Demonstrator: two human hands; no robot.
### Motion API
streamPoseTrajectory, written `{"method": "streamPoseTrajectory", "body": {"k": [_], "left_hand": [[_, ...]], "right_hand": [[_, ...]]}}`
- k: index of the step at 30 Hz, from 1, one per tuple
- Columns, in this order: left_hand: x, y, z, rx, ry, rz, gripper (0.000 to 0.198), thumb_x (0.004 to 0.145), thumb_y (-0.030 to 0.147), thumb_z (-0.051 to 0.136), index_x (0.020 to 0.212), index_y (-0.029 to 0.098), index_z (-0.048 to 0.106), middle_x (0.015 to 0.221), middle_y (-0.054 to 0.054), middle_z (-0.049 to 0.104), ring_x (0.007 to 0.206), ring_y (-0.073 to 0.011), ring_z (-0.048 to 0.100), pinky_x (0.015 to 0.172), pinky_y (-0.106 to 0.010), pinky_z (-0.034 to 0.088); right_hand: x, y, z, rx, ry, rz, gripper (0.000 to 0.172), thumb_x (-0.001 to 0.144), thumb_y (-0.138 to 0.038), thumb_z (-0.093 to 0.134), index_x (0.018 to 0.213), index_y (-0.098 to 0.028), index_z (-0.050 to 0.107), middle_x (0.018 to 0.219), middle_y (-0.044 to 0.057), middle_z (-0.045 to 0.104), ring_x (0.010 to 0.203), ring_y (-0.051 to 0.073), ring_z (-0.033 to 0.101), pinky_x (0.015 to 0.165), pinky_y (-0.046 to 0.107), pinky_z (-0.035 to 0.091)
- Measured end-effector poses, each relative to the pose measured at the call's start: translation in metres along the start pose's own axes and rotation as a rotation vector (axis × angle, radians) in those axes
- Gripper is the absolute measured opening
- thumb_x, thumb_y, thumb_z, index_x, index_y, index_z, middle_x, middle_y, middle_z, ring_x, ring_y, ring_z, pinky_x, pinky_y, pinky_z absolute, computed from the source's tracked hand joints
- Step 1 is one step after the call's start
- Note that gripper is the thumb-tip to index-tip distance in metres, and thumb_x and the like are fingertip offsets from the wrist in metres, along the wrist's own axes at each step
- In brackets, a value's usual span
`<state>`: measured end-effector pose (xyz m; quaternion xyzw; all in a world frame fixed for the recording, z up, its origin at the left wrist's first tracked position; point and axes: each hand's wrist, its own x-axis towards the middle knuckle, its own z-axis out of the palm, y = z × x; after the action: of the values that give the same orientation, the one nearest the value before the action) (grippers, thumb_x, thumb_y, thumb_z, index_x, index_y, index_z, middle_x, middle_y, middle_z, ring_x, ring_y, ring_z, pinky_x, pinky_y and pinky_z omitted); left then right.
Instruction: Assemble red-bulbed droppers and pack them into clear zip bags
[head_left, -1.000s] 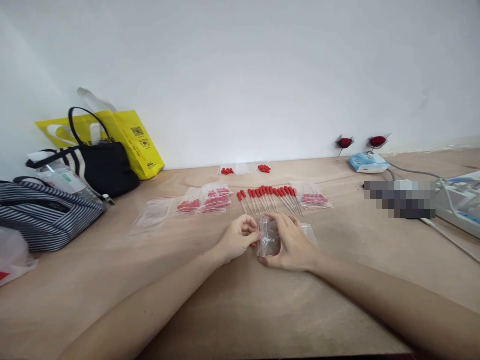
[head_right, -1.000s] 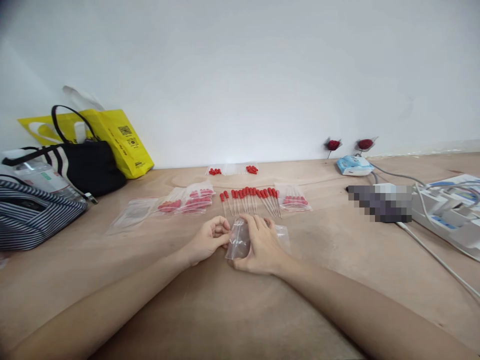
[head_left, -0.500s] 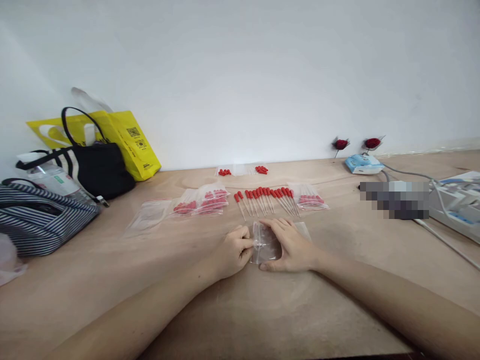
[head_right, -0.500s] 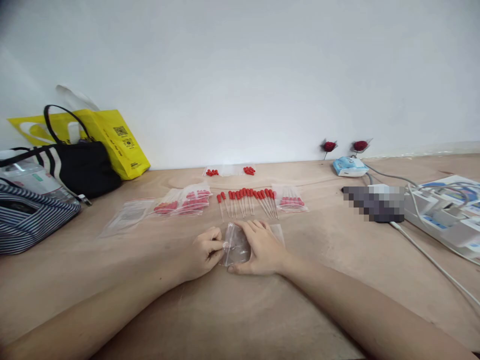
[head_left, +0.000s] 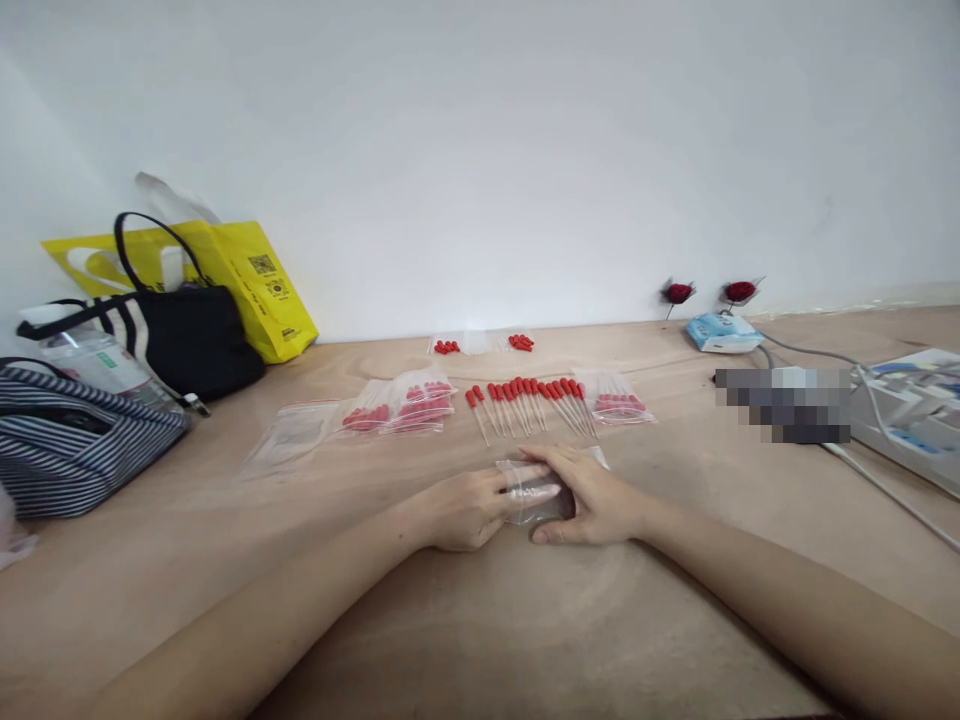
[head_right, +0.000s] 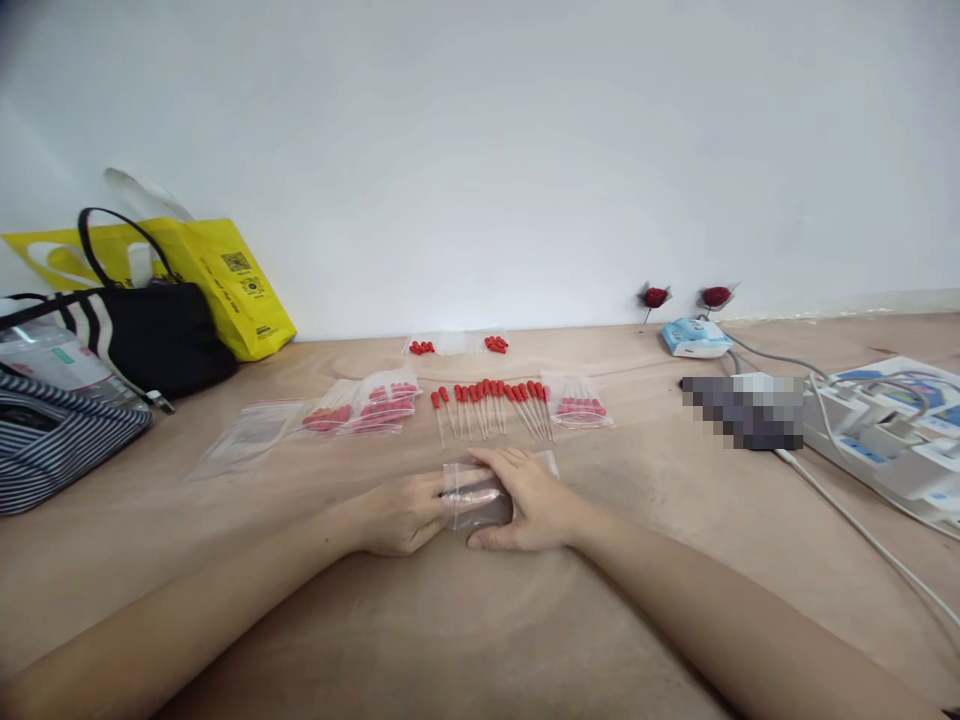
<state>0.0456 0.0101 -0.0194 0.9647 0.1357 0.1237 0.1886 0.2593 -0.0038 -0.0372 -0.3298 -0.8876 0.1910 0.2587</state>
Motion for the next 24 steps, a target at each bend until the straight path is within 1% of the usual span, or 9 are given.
{"method": "streamPoseTrajectory", "body": {"k": [3,5,9,11,14,17,19,22,24], "left_hand": [[-0.006,-0.001,0.002,-0.001,0.064,-0.026,0.059,0.077,0.003,0.044,0.13,0.028,0.036,0.141,-0.003,0.029,0.127,-0.0222,0.03,0.102,-0.04,0.03],[-0.01,-0.002,0.004,-0.035,0.124,-0.054,0.053,0.079,0.005,0.044,0.127,0.028,0.041,0.14,-0.004,0.031,0.125,-0.0213,0.033,0.1,-0.038,0.033],[-0.014,-0.002,0.007,-0.08,0.133,-0.094,0.043,0.078,0.004,0.043,0.114,0.024,0.056,0.121,-0.007,0.054,0.111,-0.0192,0.051,0.092,-0.034,0.042],[-0.013,-0.002,0.006,-0.083,0.101,-0.107,0.043,0.077,0.003,0.041,0.11,0.024,0.059,0.114,-0.006,0.059,0.105,-0.018,0.055,0.089,-0.031,0.044],[-0.009,-0.001,0.003,-0.081,0.099,-0.094,0.045,0.076,0.002,0.041,0.109,0.026,0.06,0.122,-0.005,0.054,0.11,-0.0186,0.051,0.092,-0.031,0.042],[-0.009,0.001,0.003,-0.059,0.113,-0.049,0.046,0.074,0.001,0.044,0.107,0.028,0.061,0.133,-0.003,0.042,0.12,-0.0212,0.041,0.097,-0.035,0.036],[-0.011,0.001,0.004,-0.056,0.127,-0.014,0.044,0.073,0.001,0.045,0.105,0.027,0.062,0.133,-0.004,0.042,0.12,-0.0219,0.04,0.096,-0.035,0.036],[-0.015,-0.001,0.005,-0.079,0.254,-0.059,0.034,0.075,0.003,0.044,0.095,0.021,0.065,0.113,-0.009,0.058,0.101,-0.0183,0.056,0.083,-0.027,0.045],[-0.015,-0.006,0.001,-0.052,0.405,-0.176,0.027,0.075,0.005,0.044,0.085,0.018,0.065,0.093,-0.008,0.065,0.084,-0.0154,0.061,0.075,-0.024,0.047]], "right_hand": [[-0.003,0.005,-0.002,0.001,-0.004,-0.001,0.082,0.064,-0.05,0.065,0.13,-0.02,0.028,0.123,0.013,0.046,0.111,0.026,0.045,0.091,0.042,0.036],[-0.005,0.007,-0.004,0.001,-0.009,-0.004,0.081,0.064,-0.051,0.064,0.13,-0.019,0.029,0.123,0.013,0.046,0.112,0.026,0.044,0.091,0.042,0.035],[-0.006,0.006,-0.006,-0.027,-0.021,-0.006,0.081,0.064,-0.055,0.063,0.13,-0.019,0.031,0.122,0.013,0.048,0.111,0.026,0.046,0.091,0.042,0.036],[-0.005,0.003,-0.006,-0.057,-0.011,0.01,0.078,0.067,-0.055,0.06,0.13,-0.02,0.031,0.123,0.012,0.049,0.11,0.026,0.046,0.091,0.043,0.035],[-0.004,0.001,-0.007,-0.093,-0.015,0.005,0.073,0.07,-0.054,0.057,0.129,-0.021,0.032,0.124,0.011,0.049,0.111,0.025,0.046,0.093,0.043,0.033],[-0.004,0.003,-0.007,-0.102,-0.042,-0.011,0.072,0.072,-0.054,0.056,0.13,-0.02,0.032,0.124,0.011,0.048,0.112,0.024,0.045,0.093,0.043,0.032],[-0.005,0.006,-0.007,-0.092,-0.05,-0.006,0.07,0.074,-0.053,0.054,0.13,-0.02,0.03,0.125,0.011,0.047,0.112,0.024,0.045,0.092,0.043,0.033],[-0.006,0.009,-0.007,-0.077,-0.061,-0.007,0.067,0.075,-0.051,0.054,0.13,-0.021,0.031,0.125,0.011,0.047,0.112,0.024,0.044,0.092,0.042,0.034],[-0.006,0.009,-0.007,-0.077,-0.064,-0.005,0.066,0.075,-0.05,0.054,0.13,-0.02,0.032,0.123,0.011,0.048,0.111,0.024,0.045,0.091,0.042,0.035]]}}
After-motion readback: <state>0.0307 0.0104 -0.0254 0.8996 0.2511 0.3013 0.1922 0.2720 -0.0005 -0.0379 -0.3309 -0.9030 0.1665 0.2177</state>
